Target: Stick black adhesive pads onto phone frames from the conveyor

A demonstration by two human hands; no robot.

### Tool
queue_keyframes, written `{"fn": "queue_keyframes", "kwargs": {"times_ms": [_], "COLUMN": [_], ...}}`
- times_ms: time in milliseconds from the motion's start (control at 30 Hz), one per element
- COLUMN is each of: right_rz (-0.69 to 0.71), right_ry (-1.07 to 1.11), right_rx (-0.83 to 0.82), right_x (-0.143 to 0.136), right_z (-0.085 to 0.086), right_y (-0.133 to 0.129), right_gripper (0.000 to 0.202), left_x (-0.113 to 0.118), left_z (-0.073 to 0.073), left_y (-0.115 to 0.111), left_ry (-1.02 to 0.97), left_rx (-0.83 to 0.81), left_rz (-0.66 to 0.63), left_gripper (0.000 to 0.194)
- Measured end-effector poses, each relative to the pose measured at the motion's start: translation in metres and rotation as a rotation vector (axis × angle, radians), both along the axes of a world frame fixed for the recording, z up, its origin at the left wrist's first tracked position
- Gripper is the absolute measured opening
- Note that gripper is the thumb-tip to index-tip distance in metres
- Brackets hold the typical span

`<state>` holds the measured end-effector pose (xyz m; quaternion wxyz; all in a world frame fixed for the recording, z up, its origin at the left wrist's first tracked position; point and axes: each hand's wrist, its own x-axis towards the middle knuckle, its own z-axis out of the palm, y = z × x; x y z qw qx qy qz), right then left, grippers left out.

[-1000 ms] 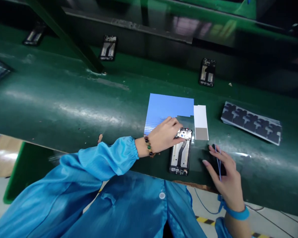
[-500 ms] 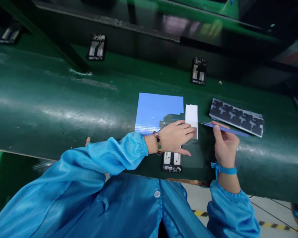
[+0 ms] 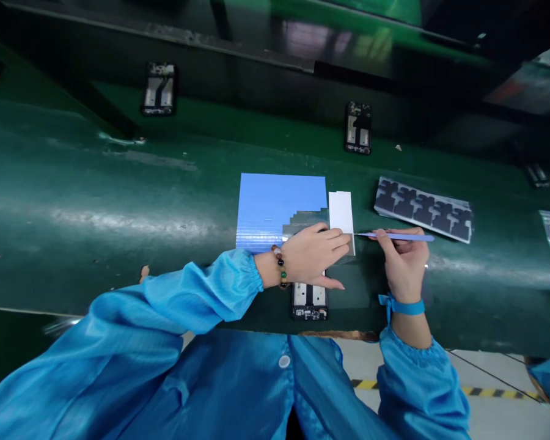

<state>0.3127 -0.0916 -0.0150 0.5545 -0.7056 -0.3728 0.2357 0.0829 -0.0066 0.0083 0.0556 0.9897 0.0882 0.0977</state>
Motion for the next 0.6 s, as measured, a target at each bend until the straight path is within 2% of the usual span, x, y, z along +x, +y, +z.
{"fn": "queue_keyframes", "kwargs": {"times_ms": [367, 500, 600], "right_rz": [0.032, -0.025, -0.092], "right_ry": [0.067, 0.165, 0.203], "right_rx": [0.025, 0.116, 0.193], "right_x": [-0.001, -0.003, -0.016], "right_z": [0.001, 0.014, 0.028], "right_y": [0.004, -0.002, -0.027], "right_gripper": [0.044, 0.042, 0.038], "left_x": [0.000, 0.001, -0.009], "left_z": [0.000, -0.003, -0.001], "left_y": [0.000, 0.001, -0.001], "left_ry": [-0.002, -0.033, -0.089], "left_rx": [-0.016, -0.049, -0.059], "left_rz": [0.003, 0.000, -0.007], "left_gripper": [0.077, 0.080, 0.079]}}
